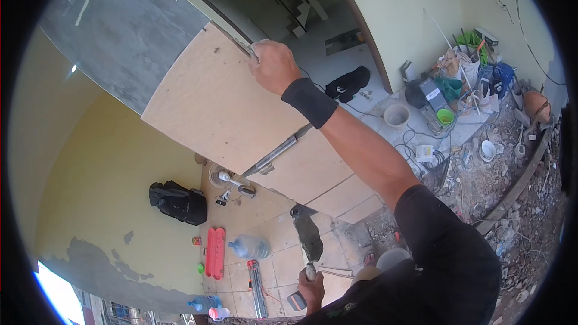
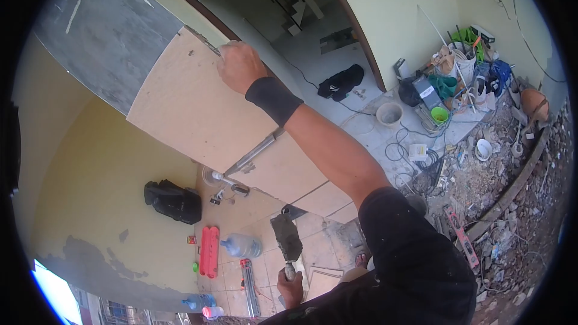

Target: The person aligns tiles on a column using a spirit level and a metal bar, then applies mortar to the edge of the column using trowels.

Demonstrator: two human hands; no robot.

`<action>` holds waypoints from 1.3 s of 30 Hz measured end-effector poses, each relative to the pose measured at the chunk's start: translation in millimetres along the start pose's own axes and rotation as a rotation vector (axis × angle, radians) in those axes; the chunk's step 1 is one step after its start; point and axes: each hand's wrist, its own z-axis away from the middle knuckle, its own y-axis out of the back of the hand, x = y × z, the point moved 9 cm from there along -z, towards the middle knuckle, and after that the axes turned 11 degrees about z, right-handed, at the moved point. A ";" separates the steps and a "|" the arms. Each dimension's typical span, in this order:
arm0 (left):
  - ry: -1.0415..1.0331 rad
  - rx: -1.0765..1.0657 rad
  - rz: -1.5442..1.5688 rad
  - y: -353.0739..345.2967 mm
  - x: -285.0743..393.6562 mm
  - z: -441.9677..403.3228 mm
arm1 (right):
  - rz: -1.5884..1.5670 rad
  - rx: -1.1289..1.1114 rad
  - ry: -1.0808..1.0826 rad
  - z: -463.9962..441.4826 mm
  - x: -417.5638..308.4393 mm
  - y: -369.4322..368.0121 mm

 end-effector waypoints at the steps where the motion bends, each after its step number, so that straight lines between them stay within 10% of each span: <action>1: 0.004 -0.006 -0.010 0.3 -1.0 1.0 | -0.043 -0.063 -0.039 -0.7 7.2 4.1; 12: 0.050 -0.131 0.182 -9.6 32.7 1.4 | -0.196 -0.038 0.004 5.0 22.9 17.4; 23: 0.043 -0.419 0.520 -89.1 154.0 -24.0 | -0.651 -0.390 -0.863 201.0 90.0 156.1; 39: -0.272 -0.280 0.249 -115.5 187.9 -27.6 | -0.615 -0.636 -1.024 258.1 96.2 155.2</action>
